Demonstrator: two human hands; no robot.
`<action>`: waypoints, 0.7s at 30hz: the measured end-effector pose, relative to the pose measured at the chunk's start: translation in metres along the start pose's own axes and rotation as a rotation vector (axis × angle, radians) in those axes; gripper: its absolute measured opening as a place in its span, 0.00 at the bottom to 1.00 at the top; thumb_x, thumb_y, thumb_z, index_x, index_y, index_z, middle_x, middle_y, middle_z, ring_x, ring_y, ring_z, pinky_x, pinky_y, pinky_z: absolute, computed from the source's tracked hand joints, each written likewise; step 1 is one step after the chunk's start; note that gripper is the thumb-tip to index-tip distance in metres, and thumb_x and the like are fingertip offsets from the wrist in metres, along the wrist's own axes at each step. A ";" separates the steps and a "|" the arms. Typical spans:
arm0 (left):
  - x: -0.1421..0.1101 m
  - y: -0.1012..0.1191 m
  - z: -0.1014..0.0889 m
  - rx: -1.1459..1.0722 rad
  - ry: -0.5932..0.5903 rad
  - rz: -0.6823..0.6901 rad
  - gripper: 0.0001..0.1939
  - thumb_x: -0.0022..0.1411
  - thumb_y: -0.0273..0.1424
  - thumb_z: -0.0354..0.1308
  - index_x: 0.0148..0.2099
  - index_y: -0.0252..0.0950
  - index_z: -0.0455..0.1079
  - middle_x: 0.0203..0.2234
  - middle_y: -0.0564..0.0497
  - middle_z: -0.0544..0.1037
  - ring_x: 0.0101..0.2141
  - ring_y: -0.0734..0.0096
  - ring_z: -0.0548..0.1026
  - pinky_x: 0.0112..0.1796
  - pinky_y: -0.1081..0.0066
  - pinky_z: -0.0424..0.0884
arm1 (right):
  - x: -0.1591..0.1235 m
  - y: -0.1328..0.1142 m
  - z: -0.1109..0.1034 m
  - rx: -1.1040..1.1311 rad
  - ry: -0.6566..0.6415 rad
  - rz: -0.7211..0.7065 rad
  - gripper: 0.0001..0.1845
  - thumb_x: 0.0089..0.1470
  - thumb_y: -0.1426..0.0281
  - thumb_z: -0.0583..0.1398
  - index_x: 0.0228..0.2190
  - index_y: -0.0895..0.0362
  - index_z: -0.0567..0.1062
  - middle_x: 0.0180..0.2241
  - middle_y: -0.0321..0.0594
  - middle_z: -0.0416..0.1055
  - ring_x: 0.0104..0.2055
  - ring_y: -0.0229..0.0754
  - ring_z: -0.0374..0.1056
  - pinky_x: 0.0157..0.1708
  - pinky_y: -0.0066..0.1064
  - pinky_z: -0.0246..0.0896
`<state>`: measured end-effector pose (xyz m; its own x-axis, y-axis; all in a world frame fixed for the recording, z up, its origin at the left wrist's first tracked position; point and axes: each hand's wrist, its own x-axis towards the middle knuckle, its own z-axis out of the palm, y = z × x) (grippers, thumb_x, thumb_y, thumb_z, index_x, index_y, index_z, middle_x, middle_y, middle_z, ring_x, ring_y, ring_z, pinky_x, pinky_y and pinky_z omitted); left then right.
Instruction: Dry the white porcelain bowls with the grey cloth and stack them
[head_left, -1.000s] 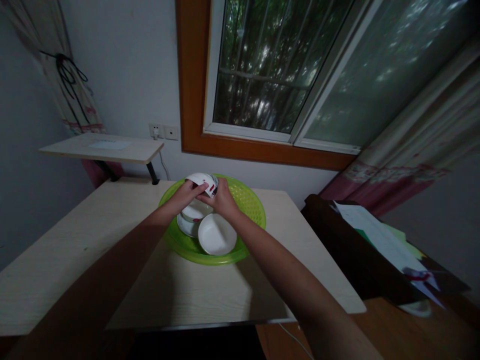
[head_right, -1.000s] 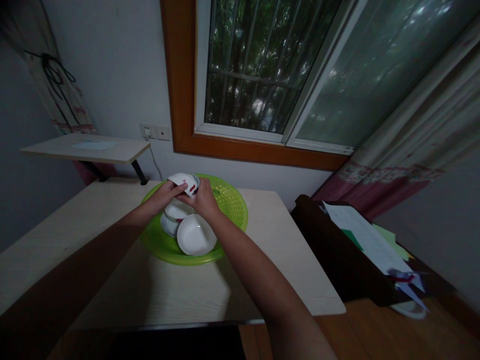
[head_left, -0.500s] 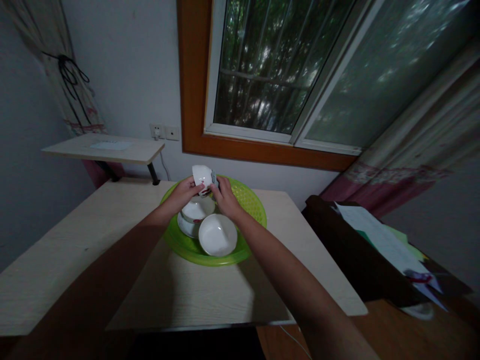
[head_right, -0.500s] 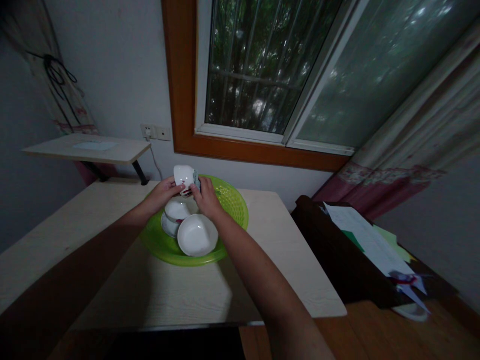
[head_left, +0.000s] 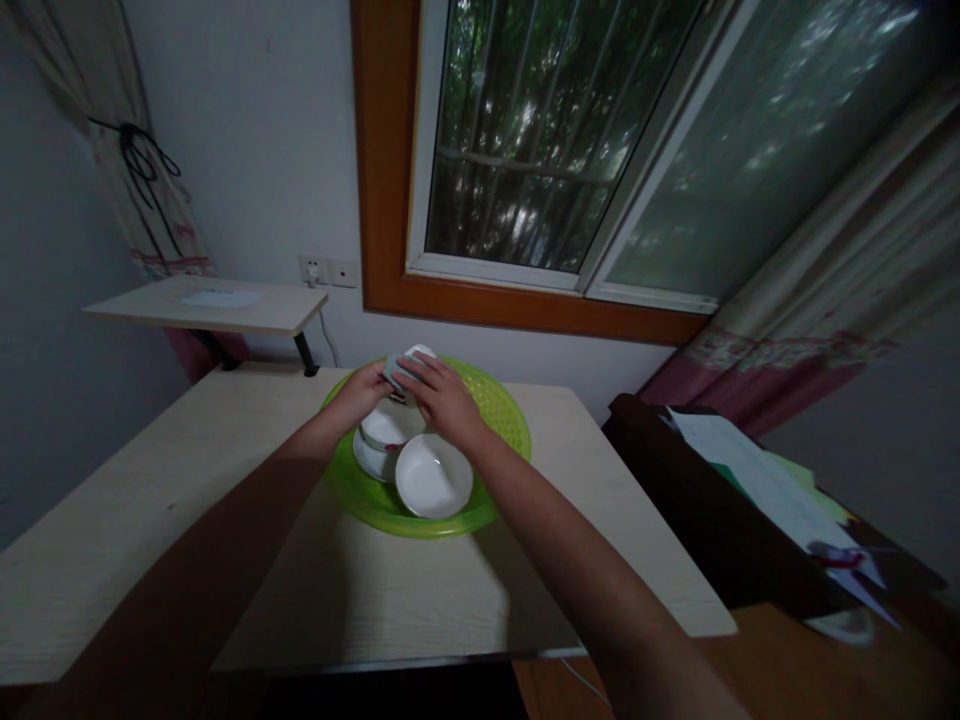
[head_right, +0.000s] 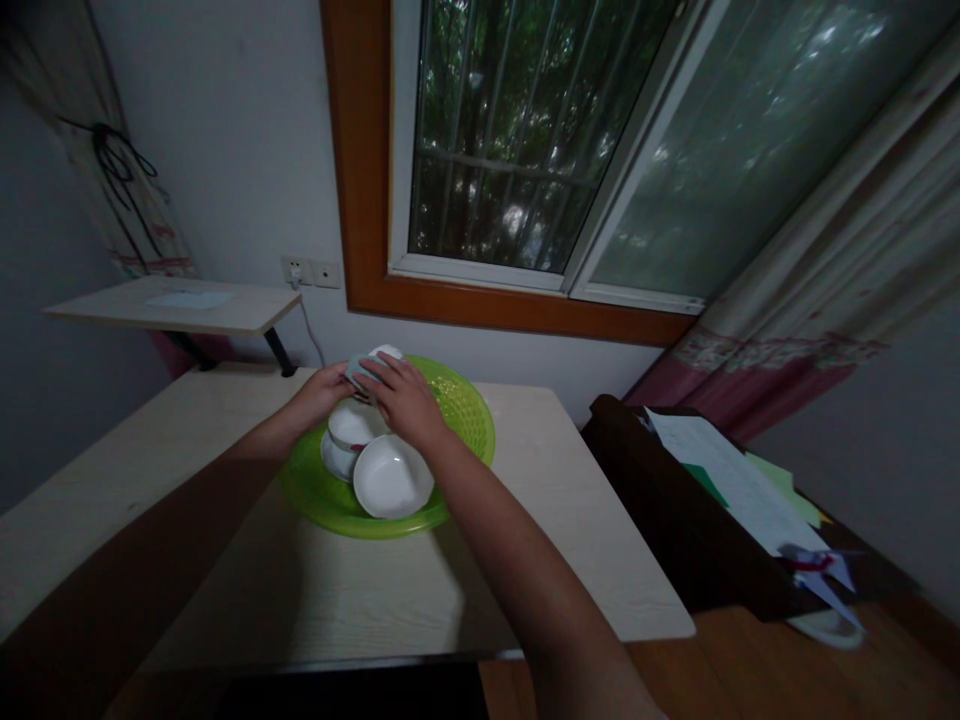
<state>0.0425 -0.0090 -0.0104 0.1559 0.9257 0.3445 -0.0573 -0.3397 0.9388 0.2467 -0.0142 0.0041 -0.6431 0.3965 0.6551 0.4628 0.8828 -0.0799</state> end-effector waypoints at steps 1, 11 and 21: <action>0.000 0.001 0.000 0.005 -0.001 -0.006 0.14 0.49 0.34 0.68 0.37 0.33 0.74 0.32 0.49 0.80 0.34 0.67 0.74 0.38 0.68 0.70 | 0.000 0.002 0.000 -0.014 0.013 0.026 0.28 0.64 0.74 0.57 0.62 0.43 0.67 0.66 0.35 0.62 0.71 0.48 0.50 0.69 0.53 0.48; -0.004 0.008 0.004 0.017 -0.042 -0.057 0.16 0.52 0.35 0.65 0.42 0.33 0.73 0.32 0.48 0.79 0.33 0.67 0.75 0.36 0.69 0.69 | -0.003 0.014 -0.002 0.021 0.146 0.158 0.24 0.65 0.73 0.55 0.60 0.47 0.71 0.63 0.40 0.67 0.65 0.49 0.58 0.65 0.51 0.57; -0.003 0.001 0.000 0.064 -0.081 -0.050 0.17 0.53 0.35 0.66 0.43 0.33 0.73 0.34 0.48 0.79 0.35 0.66 0.75 0.38 0.68 0.70 | -0.002 0.024 0.001 0.099 0.226 0.247 0.21 0.66 0.72 0.54 0.56 0.51 0.75 0.58 0.43 0.73 0.59 0.46 0.66 0.62 0.45 0.61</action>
<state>0.0422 -0.0122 -0.0105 0.2367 0.9262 0.2935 0.0152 -0.3056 0.9520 0.2583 0.0061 0.0001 -0.3625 0.5455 0.7557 0.5191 0.7916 -0.3224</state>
